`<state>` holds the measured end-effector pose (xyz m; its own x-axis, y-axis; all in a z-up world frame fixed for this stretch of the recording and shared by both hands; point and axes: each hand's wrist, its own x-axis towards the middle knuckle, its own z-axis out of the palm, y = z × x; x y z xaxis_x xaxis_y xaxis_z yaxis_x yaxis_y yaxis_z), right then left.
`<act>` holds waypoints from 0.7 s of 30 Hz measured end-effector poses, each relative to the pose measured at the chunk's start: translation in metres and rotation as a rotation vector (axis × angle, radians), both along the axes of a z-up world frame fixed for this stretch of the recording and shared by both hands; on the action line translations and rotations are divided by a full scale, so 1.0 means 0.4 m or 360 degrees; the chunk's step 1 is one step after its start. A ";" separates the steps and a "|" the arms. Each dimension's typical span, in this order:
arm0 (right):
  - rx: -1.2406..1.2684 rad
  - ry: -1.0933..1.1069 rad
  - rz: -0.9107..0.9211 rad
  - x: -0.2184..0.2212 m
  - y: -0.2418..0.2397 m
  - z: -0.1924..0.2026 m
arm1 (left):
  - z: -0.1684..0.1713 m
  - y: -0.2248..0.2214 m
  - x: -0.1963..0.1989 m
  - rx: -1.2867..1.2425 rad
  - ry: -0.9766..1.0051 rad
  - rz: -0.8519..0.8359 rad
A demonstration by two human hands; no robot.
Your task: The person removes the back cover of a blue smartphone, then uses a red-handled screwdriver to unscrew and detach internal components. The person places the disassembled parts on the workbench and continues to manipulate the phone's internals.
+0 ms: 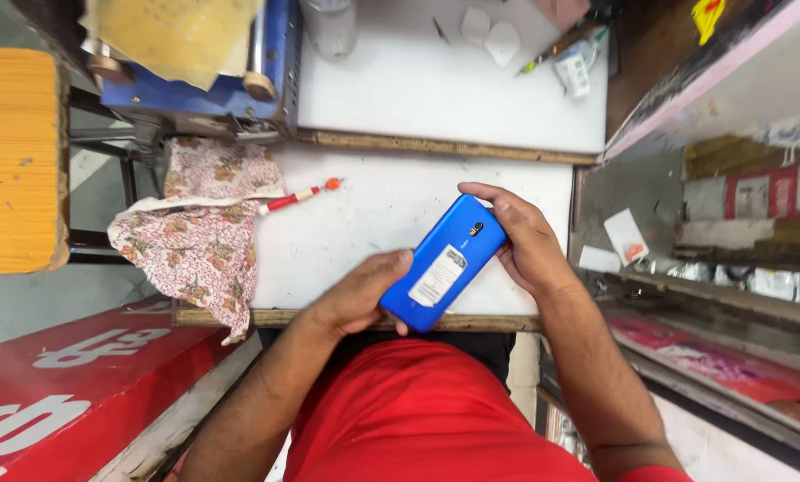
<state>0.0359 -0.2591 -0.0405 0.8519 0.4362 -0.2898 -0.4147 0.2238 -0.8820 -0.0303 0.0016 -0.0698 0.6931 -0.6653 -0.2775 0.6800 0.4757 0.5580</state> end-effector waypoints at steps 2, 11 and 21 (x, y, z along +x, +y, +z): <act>0.0079 0.0103 -0.0092 -0.018 -0.005 -0.025 | -0.004 0.004 0.001 0.0370 -0.0137 0.0087; 0.0128 0.0241 -0.0296 -0.049 -0.004 -0.064 | 0.053 -0.061 -0.028 0.2356 -0.1909 0.0354; 0.0721 0.0273 -0.0470 -0.087 0.086 -0.072 | 0.056 -0.094 -0.031 0.2136 -0.1844 0.0524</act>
